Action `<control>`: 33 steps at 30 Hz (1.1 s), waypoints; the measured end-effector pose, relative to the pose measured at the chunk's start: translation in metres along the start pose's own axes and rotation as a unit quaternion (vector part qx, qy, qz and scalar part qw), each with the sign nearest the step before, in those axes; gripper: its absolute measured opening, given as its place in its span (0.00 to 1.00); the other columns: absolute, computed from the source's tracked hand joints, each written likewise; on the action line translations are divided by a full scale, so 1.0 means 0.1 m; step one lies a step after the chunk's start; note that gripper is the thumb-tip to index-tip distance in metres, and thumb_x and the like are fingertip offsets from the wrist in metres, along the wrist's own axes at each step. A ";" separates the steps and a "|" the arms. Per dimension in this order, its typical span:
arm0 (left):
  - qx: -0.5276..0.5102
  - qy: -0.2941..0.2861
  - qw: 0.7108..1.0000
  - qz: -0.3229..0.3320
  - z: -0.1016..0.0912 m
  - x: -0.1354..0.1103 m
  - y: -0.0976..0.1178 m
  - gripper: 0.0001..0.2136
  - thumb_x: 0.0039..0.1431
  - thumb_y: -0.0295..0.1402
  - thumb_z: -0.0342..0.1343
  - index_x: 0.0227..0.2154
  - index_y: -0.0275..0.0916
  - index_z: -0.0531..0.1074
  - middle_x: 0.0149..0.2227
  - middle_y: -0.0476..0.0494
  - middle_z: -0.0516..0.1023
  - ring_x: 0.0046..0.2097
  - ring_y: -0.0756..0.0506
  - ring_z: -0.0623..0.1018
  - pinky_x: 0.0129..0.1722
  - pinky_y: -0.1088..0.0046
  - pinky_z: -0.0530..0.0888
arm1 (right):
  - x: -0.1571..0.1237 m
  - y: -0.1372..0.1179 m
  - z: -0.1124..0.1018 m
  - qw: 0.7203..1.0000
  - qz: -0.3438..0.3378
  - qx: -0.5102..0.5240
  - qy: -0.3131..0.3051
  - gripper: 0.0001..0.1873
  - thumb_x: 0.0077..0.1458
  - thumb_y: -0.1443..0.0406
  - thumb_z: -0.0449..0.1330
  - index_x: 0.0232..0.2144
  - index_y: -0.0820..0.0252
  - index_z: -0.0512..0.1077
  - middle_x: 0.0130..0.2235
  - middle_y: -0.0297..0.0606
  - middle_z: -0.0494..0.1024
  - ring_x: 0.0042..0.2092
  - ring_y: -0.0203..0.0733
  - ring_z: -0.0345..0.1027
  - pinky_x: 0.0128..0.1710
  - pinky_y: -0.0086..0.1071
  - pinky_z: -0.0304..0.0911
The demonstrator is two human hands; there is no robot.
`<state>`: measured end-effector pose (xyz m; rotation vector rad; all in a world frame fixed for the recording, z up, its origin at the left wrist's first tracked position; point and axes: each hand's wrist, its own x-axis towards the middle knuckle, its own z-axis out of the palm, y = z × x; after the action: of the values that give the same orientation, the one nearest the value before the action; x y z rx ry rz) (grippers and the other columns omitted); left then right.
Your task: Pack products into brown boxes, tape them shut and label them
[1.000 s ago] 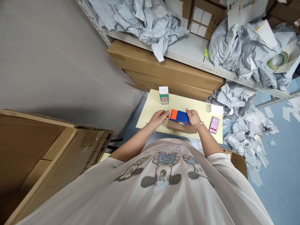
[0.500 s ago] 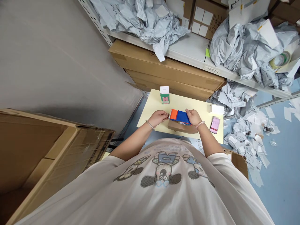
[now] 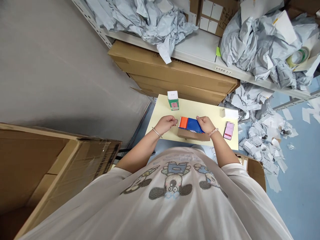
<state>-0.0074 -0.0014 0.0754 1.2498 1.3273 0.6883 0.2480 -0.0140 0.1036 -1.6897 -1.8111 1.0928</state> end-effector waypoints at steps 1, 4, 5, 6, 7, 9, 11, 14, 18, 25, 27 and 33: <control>0.001 -0.003 1.000 0.000 -0.01 -0.01 -0.01 0.12 0.51 0.41 0.61 0.19 0.42 0.69 0.21 0.49 0.74 0.29 0.46 0.72 0.32 0.71 0.68 | -0.01 -0.01 0.00 1.000 -0.001 0.000 0.001 0.37 0.57 0.33 0.46 0.15 0.53 0.48 0.17 0.29 0.48 0.22 0.33 0.43 0.22 0.33 0.43; 0.008 -0.005 1.000 0.006 -0.02 -0.03 -0.04 0.13 0.51 0.43 0.61 0.19 0.42 0.68 0.21 0.49 0.73 0.28 0.46 0.71 0.31 0.71 0.67 | -0.01 -0.04 -0.02 1.000 -0.008 -0.005 -0.002 0.38 0.57 0.32 0.46 0.15 0.54 0.47 0.18 0.29 0.48 0.22 0.32 0.42 0.23 0.33 0.43; 0.011 0.000 1.000 0.008 -0.02 -0.03 -0.04 0.13 0.51 0.42 0.61 0.19 0.42 0.68 0.21 0.49 0.73 0.28 0.46 0.71 0.31 0.71 0.67 | -0.01 -0.05 -0.02 1.000 -0.011 -0.006 -0.003 0.38 0.57 0.33 0.46 0.15 0.54 0.47 0.18 0.29 0.48 0.22 0.32 0.42 0.23 0.33 0.43; 0.013 0.005 1.000 0.010 -0.02 -0.03 -0.04 0.13 0.51 0.41 0.61 0.19 0.42 0.67 0.21 0.49 0.72 0.27 0.46 0.71 0.31 0.71 0.67 | -0.01 -0.07 -0.02 1.000 -0.014 -0.007 -0.005 0.37 0.58 0.33 0.46 0.15 0.54 0.47 0.18 0.29 0.48 0.22 0.32 0.42 0.23 0.33 0.43; 0.014 0.011 1.000 0.011 -0.01 -0.04 -0.04 0.12 0.52 0.40 0.60 0.19 0.42 0.67 0.21 0.50 0.72 0.27 0.47 0.71 0.31 0.71 0.67 | -0.01 -0.08 -0.03 1.000 -0.017 -0.007 -0.006 0.37 0.58 0.33 0.46 0.15 0.54 0.47 0.18 0.29 0.48 0.22 0.32 0.42 0.23 0.33 0.42; 0.014 0.013 1.000 0.016 -0.01 -0.05 -0.03 0.11 0.52 0.37 0.60 0.19 0.42 0.67 0.21 0.50 0.73 0.27 0.47 0.71 0.32 0.71 0.67 | -0.02 -0.11 -0.05 1.000 -0.021 -0.007 -0.012 0.38 0.58 0.33 0.46 0.15 0.54 0.47 0.18 0.29 0.47 0.22 0.32 0.42 0.22 0.33 0.42; 0.016 0.016 0.999 0.027 -0.03 -0.06 -0.01 0.10 0.53 0.35 0.59 0.19 0.42 0.67 0.21 0.50 0.72 0.27 0.47 0.71 0.32 0.71 0.67 | -0.05 -0.13 -0.10 1.000 -0.018 -0.007 -0.017 0.38 0.57 0.32 0.47 0.15 0.54 0.48 0.17 0.29 0.48 0.22 0.32 0.42 0.22 0.32 0.42; 0.016 0.027 0.999 0.033 -0.16 -0.08 0.00 0.11 0.53 0.34 0.58 0.19 0.42 0.66 0.21 0.51 0.71 0.27 0.47 0.70 0.32 0.71 0.67 | -0.14 -0.13 -0.24 1.000 -0.006 -0.009 -0.015 0.38 0.56 0.32 0.47 0.15 0.54 0.48 0.17 0.29 0.48 0.21 0.32 0.42 0.21 0.32 0.42; 0.022 0.041 0.998 0.040 -0.38 -0.09 -0.01 0.12 0.54 0.37 0.60 0.19 0.42 0.65 0.21 0.51 0.70 0.27 0.47 0.70 0.33 0.71 0.68 | -0.33 -0.09 -0.55 0.999 0.000 -0.036 -0.005 0.38 0.57 0.33 0.50 0.15 0.54 0.50 0.16 0.28 0.49 0.21 0.32 0.43 0.20 0.31 0.42; 0.027 -0.035 0.997 0.062 -0.33 -0.21 0.11 0.13 0.54 0.39 0.58 0.20 0.42 0.65 0.22 0.50 0.71 0.28 0.48 0.70 0.33 0.72 0.69 | -0.67 -0.05 -1.03 0.996 -0.004 -0.090 -0.007 0.37 0.55 0.33 0.53 0.15 0.56 0.58 0.16 0.30 0.56 0.20 0.32 0.48 0.20 0.30 0.47; 0.035 -0.033 0.996 0.082 -0.33 -0.26 0.18 0.13 0.55 0.39 0.58 0.20 0.42 0.66 0.23 0.50 0.72 0.29 0.47 0.71 0.33 0.71 0.69 | -0.76 -0.07 -1.13 0.995 -0.017 -0.101 0.017 0.36 0.54 0.34 0.54 0.15 0.57 0.60 0.17 0.30 0.56 0.21 0.32 0.49 0.21 0.30 0.47; 0.063 -0.021 0.994 0.088 -0.63 -0.25 0.35 0.13 0.56 0.44 0.62 0.23 0.41 0.72 0.24 0.47 0.74 0.30 0.47 0.74 0.33 0.71 0.72 | -0.91 -0.02 -1.39 0.993 -0.014 -0.078 0.091 0.37 0.52 0.33 0.56 0.15 0.57 0.62 0.17 0.30 0.55 0.22 0.33 0.47 0.21 0.31 0.46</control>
<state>-0.0618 0.0018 0.1285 1.4885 1.2520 0.7054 0.3669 -0.0664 0.2062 -1.7838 -1.8371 0.7752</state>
